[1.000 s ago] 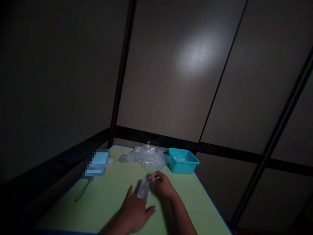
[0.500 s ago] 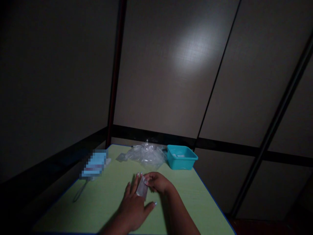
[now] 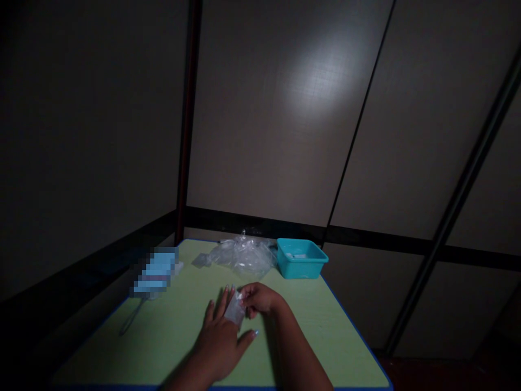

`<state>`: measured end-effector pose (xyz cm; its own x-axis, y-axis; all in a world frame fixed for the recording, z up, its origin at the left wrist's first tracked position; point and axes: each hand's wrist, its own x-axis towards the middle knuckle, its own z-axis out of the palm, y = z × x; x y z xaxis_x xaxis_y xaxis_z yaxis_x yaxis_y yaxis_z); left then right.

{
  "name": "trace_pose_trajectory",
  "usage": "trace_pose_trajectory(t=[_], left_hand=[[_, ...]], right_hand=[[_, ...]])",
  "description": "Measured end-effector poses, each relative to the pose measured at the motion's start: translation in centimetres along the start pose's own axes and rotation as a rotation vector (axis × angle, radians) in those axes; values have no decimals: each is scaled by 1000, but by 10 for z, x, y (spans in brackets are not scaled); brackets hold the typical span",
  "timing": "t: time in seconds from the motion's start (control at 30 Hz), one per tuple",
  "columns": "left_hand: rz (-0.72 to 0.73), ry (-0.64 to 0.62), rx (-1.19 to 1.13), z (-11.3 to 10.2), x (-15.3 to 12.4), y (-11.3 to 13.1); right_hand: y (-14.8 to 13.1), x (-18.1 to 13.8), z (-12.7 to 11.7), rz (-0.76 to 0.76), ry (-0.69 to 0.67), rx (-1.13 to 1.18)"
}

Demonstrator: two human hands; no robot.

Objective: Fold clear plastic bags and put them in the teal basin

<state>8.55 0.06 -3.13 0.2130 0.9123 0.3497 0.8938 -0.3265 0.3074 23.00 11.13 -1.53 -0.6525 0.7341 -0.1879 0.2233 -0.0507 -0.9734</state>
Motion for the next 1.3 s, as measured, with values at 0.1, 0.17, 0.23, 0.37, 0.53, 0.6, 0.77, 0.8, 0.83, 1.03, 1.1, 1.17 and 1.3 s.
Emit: trace_pose_trajectory(t=[0.1,0.17,0.23,0.37,0.53,0.6,0.77,0.8,0.83,1.03,1.1,1.17,1.3], left_hand=[[1,-23,9,-1,1,0],[15,-39,7,-4,1,1],[38,-56,-13,-10,0,-1],[82,-111,-80,-28,-5,-9],[-9,-27,-96,-47,-1,-21],[-54,34,-99,-48,7,-21],[-137,52,-143,-37,26,-23],[-157,51,-145,-34,28,-24],[-173,53,-145,-31,29,-25],[-223,66,-111,-24,28,-35],[-235,63,-91,-25,29,-38],[-233,69,-79,-25,30,-42],[-220,85,-67,-22,33,-47]], right_hand=[[0,-1,-1,-10,-2,10],[0,-2,-2,-17,-10,18],[1,-3,-4,-26,-18,27],[6,-2,-9,-34,-39,42],[10,1,-13,-32,-64,53],[9,1,-13,-28,-74,49],[6,1,-9,-20,-68,21],[5,0,-7,-21,-60,15],[5,0,-6,-22,-50,10],[3,-2,-2,-60,6,-14],[4,-3,-1,-81,35,-19],[6,-3,0,-103,77,-27],[11,0,2,-131,154,-65]])
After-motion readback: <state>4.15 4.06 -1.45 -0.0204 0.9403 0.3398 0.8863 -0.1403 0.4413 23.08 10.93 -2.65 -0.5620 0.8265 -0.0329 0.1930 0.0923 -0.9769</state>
